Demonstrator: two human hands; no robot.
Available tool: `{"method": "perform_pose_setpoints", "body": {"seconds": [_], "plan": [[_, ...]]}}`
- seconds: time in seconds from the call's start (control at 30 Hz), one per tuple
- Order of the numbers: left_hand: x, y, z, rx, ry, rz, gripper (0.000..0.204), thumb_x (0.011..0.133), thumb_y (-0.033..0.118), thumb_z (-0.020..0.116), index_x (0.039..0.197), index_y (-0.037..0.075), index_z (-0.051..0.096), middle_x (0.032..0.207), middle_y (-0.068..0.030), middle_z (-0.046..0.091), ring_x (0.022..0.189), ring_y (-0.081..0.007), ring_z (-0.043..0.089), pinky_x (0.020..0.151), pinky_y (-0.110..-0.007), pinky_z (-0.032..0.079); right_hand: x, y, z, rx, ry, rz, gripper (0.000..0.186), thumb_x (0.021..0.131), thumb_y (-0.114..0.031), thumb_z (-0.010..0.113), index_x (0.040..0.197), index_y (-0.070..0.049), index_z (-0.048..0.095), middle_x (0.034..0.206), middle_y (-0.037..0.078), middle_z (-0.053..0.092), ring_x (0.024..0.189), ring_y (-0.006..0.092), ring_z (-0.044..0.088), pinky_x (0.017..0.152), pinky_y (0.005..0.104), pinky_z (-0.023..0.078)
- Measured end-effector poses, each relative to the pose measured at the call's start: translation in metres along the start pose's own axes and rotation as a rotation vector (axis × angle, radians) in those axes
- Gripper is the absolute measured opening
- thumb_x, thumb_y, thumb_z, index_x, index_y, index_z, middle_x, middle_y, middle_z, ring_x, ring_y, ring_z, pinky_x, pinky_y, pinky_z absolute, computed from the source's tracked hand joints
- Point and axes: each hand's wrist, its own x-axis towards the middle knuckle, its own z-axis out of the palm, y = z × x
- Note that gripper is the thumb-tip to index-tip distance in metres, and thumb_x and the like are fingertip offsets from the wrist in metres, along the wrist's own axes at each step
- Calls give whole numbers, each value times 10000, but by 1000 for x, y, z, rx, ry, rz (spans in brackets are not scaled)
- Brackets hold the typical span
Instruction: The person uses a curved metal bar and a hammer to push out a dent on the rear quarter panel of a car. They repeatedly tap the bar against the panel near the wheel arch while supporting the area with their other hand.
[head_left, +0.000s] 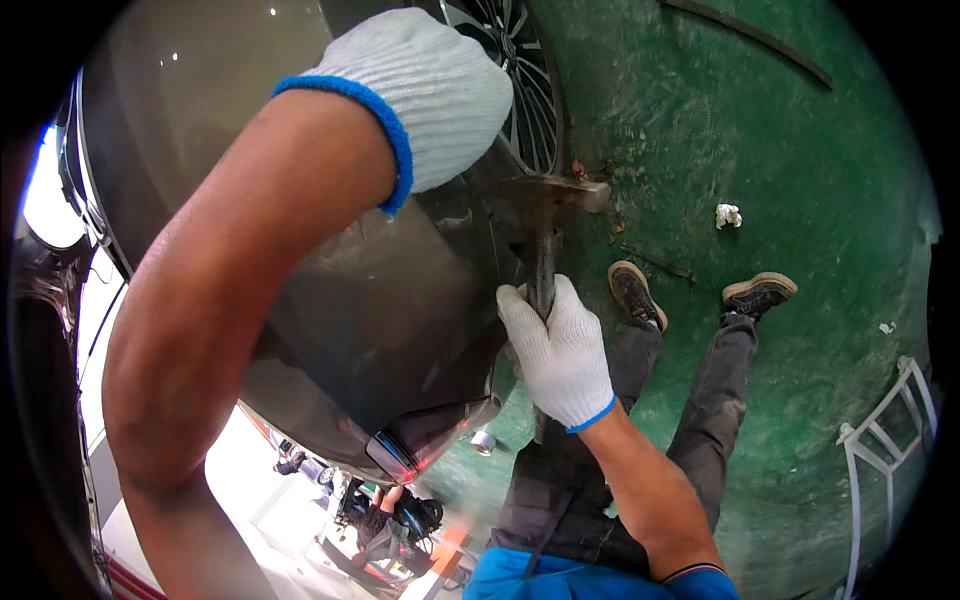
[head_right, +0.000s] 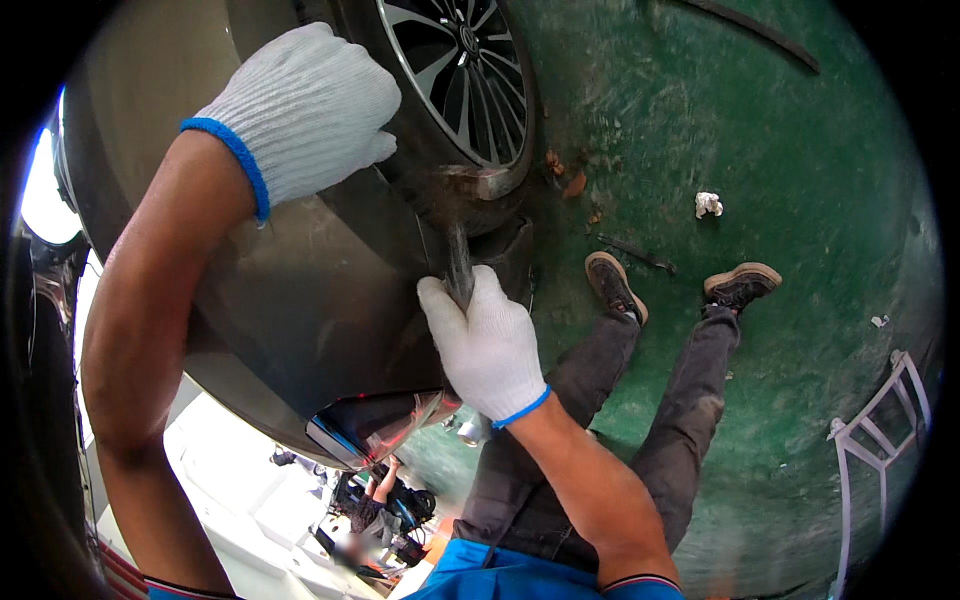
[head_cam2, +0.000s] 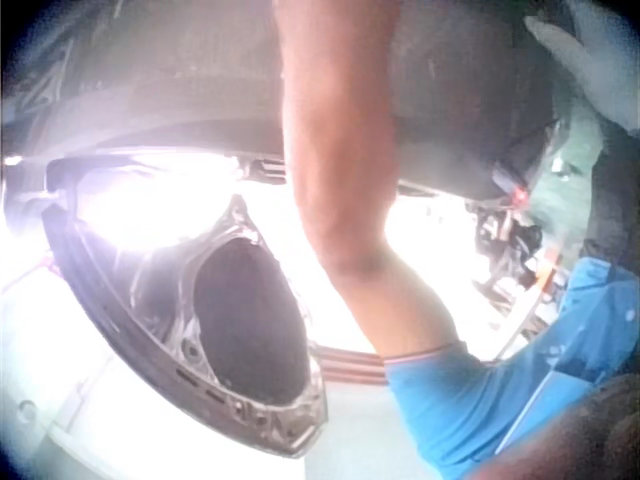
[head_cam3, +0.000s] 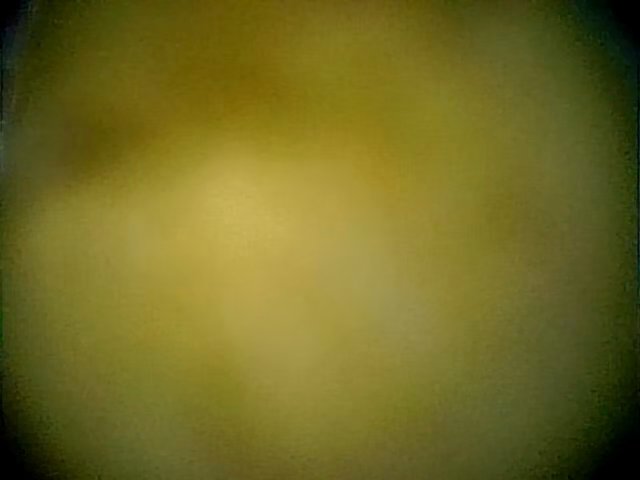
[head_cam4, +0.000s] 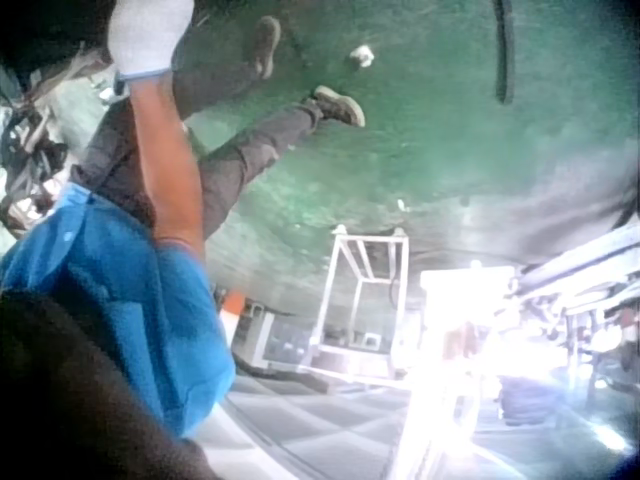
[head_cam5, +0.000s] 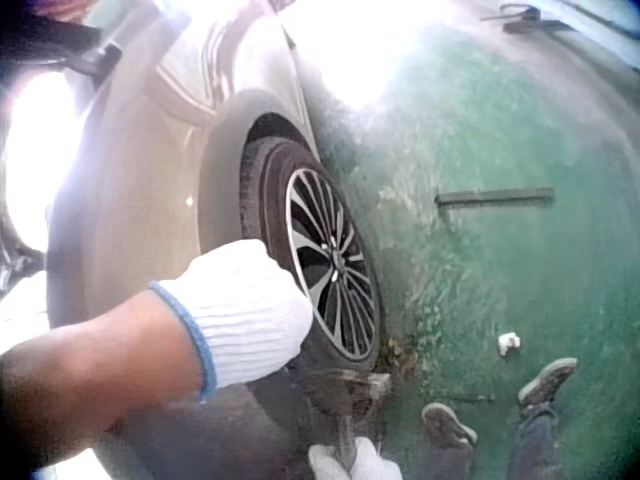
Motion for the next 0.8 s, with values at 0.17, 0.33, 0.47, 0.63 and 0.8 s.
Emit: {"method": "perform_pose_setpoints", "body": {"seconds": [0.17,0.33,0.47,0.63,0.8], "plan": [[-33,25,27,11,321,148,297,921,348,708,942,63,788,1115,-124,721,1155,-278,648,1151,-452,422,4,14,-25,95,67,26,277,1033,-275,690,1041,-5,626,722,40,648,610,117,622,563,317,504],[-104,93,58,-204,239,118,701,787,358,715,1303,-112,658,1399,-260,623,1388,-389,530,1277,-533,303,-7,-7,-34,323,18,82,230,1076,-254,635,1086,-36,565,741,-8,555,593,50,514,507,245,441],[-112,88,41,-114,146,250,581,825,271,621,1250,-121,683,1354,-277,644,1361,-401,549,1254,-547,326,-10,-27,-18,299,-38,-1,257,1089,-248,594,1076,9,591,638,59,544,484,116,494,479,282,419],[-117,91,47,-182,157,341,522,823,237,587,1187,-112,723,1313,-291,668,1338,-415,574,1258,-548,321,0,-44,-17,164,-155,55,245,1077,-263,630,1063,-21,598,684,9,566,552,76,528,498,258,439],[-112,90,47,-238,144,335,536,820,261,600,1187,-109,727,1311,-297,668,1337,-428,574,1260,-563,304,6,-53,-22,139,-114,30,283,1067,-299,644,1048,-19,608,695,15,606,570,70,571,505,256,462]]}}
